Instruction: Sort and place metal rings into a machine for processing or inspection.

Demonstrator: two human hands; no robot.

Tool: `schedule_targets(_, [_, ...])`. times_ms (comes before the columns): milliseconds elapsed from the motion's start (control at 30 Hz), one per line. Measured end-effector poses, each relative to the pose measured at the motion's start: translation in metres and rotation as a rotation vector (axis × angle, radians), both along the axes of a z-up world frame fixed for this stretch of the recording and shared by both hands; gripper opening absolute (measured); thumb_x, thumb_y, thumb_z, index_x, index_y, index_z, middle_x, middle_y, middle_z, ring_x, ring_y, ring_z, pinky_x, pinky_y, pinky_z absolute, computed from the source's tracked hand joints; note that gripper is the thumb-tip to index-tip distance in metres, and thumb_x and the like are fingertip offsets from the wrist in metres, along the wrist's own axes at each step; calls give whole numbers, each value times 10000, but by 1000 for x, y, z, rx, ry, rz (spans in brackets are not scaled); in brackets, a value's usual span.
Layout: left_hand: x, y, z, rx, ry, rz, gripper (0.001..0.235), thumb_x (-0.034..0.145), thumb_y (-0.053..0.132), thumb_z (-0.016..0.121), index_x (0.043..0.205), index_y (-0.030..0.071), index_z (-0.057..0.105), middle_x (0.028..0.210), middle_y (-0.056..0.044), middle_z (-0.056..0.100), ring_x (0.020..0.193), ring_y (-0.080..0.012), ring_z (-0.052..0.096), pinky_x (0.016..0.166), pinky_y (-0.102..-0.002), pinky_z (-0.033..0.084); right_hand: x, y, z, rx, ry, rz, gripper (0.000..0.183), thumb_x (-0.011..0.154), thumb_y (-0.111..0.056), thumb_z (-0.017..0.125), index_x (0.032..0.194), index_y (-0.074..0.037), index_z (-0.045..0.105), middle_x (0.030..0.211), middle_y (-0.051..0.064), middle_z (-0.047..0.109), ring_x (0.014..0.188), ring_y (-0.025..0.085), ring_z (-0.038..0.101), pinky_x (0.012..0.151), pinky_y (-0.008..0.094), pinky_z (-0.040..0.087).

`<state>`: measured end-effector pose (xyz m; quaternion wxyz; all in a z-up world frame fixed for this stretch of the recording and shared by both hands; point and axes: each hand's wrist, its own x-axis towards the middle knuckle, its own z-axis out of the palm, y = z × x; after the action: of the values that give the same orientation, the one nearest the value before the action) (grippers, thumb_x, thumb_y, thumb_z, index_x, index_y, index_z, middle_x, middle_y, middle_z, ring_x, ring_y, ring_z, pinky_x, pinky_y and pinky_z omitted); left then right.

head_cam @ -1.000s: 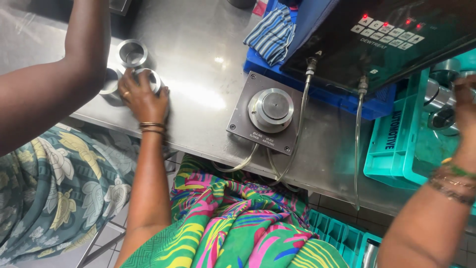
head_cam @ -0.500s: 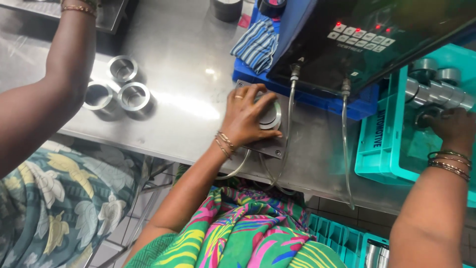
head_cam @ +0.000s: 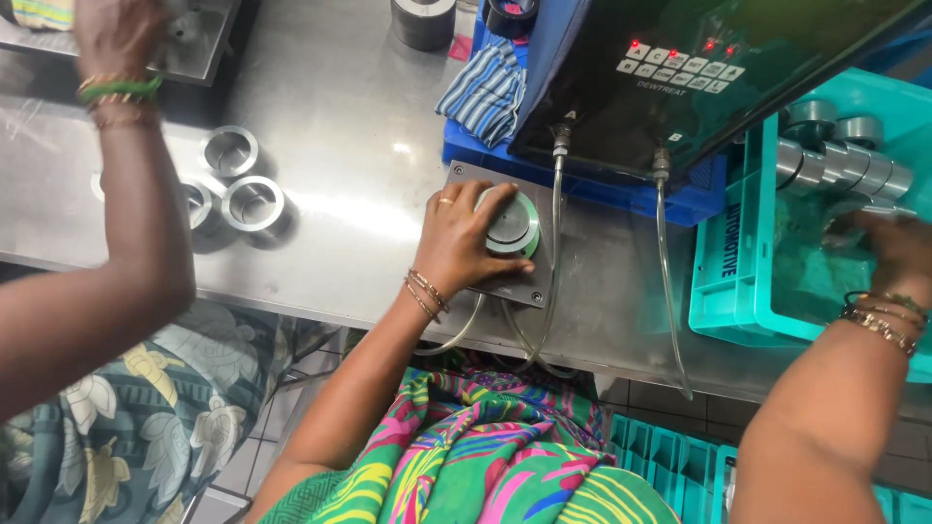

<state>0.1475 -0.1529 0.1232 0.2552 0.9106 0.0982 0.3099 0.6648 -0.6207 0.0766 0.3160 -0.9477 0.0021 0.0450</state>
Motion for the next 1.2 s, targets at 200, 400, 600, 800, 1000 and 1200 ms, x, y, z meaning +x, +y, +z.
schedule_targets(200, [7, 2, -9, -57, -49, -45, 809, 630, 459, 928, 1310, 165, 603, 1200, -133, 585, 1159, -363, 534, 1000, -470, 454, -13, -7, -7, 1444, -9, 202, 266, 1022, -262, 706, 1171, -48, 654, 1290, 142, 709, 1233, 294, 716, 1042, 584, 579])
schedule_targets(400, [2, 2, 31, -53, -194, -36, 795, 648, 427, 946, 1308, 156, 596, 1181, -104, 598, 1155, -330, 557, 1016, -459, 446, -218, 152, 88, 1404, -111, 620, 393, 1104, -340, 655, 1362, -72, 529, 1289, 194, 631, 1131, 316, 670, 973, 520, 597])
schedule_targets(600, [-14, 54, 34, -70, -336, 106, 820, 698, 495, 985, 1316, 123, 596, 1193, -67, 655, 1135, -270, 603, 1010, -406, 461, -377, 303, 116, 436, -699, 1084, 391, 766, -200, 947, 926, -71, 614, 1137, 75, 565, 1081, 232, 643, 842, 371, 575])
schedule_targets(800, [-70, 116, -63, -31, -145, 432, 760, 702, 550, 955, 1252, 125, 650, 1154, -51, 682, 1087, -242, 616, 996, -437, 465, -420, 353, 105, 222, -832, 1223, 400, 733, -227, 946, 835, -45, 605, 1135, 83, 601, 1181, 294, 638, 812, 399, 599])
schedule_targets(1000, [-106, 121, -100, 68, 144, 709, 760, 613, 624, 936, 1179, 183, 689, 1091, -86, 671, 1087, -330, 590, 1025, -488, 376, -420, 358, 90, 121, -839, 1231, 392, 746, -283, 910, 866, -49, 619, 1160, 112, 621, 1199, 324, 622, 837, 418, 583])
schedule_targets(1200, [-116, 142, -107, 9, 174, 720, 841, 627, 639, 926, 1269, 167, 658, 1180, -103, 673, 1118, -290, 635, 1172, -604, 217, -373, 320, 120, 357, -805, 1071, 386, 944, -382, 876, 989, -61, 666, 1164, 103, 627, 1174, 280, 613, 1013, 407, 513])
